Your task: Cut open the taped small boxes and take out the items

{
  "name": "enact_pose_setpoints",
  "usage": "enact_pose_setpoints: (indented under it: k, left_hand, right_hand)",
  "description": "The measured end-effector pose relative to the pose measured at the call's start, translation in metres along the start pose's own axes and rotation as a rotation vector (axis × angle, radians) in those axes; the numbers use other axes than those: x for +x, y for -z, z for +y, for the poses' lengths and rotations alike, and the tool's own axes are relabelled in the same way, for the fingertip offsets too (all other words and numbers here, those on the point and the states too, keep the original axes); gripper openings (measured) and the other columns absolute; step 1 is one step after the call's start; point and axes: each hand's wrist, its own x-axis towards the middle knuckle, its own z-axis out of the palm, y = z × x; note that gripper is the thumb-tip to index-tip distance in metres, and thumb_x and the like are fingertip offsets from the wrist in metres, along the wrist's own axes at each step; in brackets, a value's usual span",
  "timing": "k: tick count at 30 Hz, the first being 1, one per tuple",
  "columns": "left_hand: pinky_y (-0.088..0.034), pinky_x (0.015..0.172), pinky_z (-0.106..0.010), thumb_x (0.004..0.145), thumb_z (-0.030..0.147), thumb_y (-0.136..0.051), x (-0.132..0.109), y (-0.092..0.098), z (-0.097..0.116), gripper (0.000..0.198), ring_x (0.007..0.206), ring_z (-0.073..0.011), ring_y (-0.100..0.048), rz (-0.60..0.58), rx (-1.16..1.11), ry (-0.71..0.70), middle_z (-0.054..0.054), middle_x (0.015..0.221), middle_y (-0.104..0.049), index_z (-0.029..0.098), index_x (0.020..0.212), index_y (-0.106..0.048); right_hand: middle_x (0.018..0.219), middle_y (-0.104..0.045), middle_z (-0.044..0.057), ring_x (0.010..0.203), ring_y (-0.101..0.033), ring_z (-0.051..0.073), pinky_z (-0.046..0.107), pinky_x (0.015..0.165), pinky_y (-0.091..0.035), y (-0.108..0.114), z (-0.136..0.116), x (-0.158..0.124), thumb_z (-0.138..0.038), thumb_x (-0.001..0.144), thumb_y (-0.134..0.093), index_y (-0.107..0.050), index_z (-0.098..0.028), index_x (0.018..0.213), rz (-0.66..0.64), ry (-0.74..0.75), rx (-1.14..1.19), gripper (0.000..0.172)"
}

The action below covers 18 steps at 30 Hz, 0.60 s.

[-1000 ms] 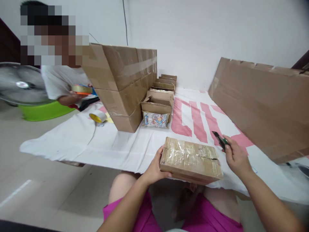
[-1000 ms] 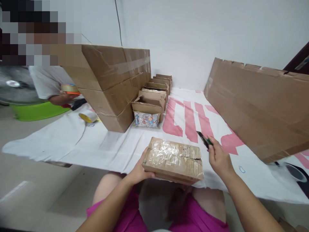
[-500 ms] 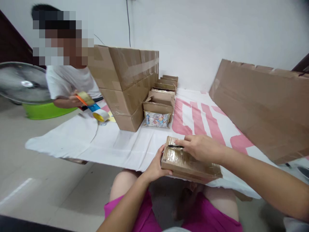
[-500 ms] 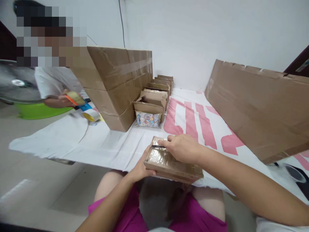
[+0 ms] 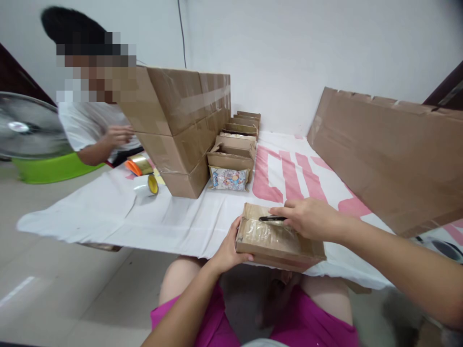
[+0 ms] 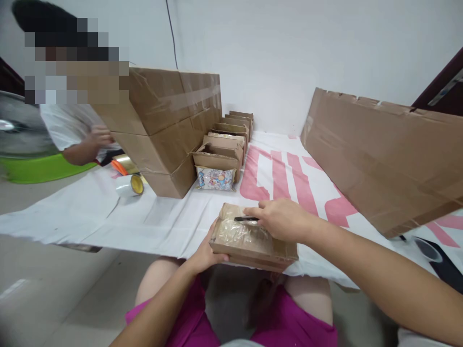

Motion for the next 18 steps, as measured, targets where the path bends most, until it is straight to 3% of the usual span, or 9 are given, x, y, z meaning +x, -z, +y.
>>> enact_pose_setpoints:
  k: [4,9,18]
  left_hand:
    - [-0.021,0.115,-0.055,0.052,0.058,-0.084,0.0,0.0,0.0,0.122,0.137,-0.0398,-0.031,0.005,0.007,-0.01,-0.017,0.149,-0.031,0.023,0.148,-0.019]
    - [-0.023,0.115,-0.055,0.052,0.06,-0.083,0.0,0.0,0.004,0.122,0.136,-0.039,-0.034,0.006,0.018,-0.021,-0.017,0.147,-0.035,0.022,0.148,-0.019]
    - [-0.024,0.115,-0.054,0.052,0.059,-0.084,0.001,0.0,0.006,0.121,0.139,-0.0403,-0.028,-0.002,0.009,-0.001,-0.016,0.152,-0.028,0.022,0.148,-0.02]
  right_hand:
    - [0.101,-0.067,0.006,0.079,-0.063,0.019,0.027,0.064,-0.037,-0.007,-0.006,0.023,-0.024,0.094,-0.047,-0.049,-0.028,0.137,0.051,0.001,0.108,0.043]
    - [0.101,-0.067,0.007,0.084,-0.064,0.021,0.028,0.065,-0.038,-0.008,-0.007,0.04,-0.027,0.093,-0.048,-0.048,-0.03,0.138,-0.015,0.098,0.14,0.044]
    - [0.088,-0.07,0.004,0.069,-0.062,0.017,0.025,0.052,-0.024,0.003,0.008,0.005,-0.026,0.09,-0.055,-0.054,-0.035,0.132,-0.119,0.081,-0.033,0.044]
